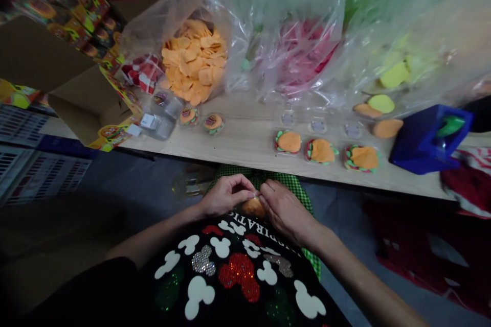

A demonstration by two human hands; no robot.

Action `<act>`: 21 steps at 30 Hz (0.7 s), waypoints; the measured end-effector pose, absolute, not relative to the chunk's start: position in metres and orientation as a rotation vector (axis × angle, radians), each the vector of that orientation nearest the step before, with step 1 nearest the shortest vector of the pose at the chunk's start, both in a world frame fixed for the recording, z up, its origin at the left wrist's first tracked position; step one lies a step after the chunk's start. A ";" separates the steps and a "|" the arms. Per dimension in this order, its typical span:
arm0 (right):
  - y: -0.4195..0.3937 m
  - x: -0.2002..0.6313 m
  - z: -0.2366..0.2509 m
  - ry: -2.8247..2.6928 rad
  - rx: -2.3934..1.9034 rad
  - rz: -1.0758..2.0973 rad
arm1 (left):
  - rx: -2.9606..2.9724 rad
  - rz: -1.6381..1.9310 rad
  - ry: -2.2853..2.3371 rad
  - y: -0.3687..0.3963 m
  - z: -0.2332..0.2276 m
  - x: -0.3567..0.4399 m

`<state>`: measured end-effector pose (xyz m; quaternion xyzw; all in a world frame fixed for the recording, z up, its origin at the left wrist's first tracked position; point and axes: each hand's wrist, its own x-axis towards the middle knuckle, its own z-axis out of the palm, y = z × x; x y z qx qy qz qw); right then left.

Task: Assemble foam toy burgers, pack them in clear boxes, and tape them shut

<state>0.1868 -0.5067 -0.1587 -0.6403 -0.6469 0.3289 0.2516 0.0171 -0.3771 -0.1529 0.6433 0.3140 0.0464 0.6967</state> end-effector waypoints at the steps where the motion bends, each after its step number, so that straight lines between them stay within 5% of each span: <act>1: -0.505 0.187 -0.156 -1.774 -1.735 0.903 | 1.458 0.107 0.697 -0.377 -0.152 0.018; 21: -0.499 0.174 -0.165 -1.640 -1.636 0.905 | 1.752 0.181 0.635 -0.380 -0.156 0.019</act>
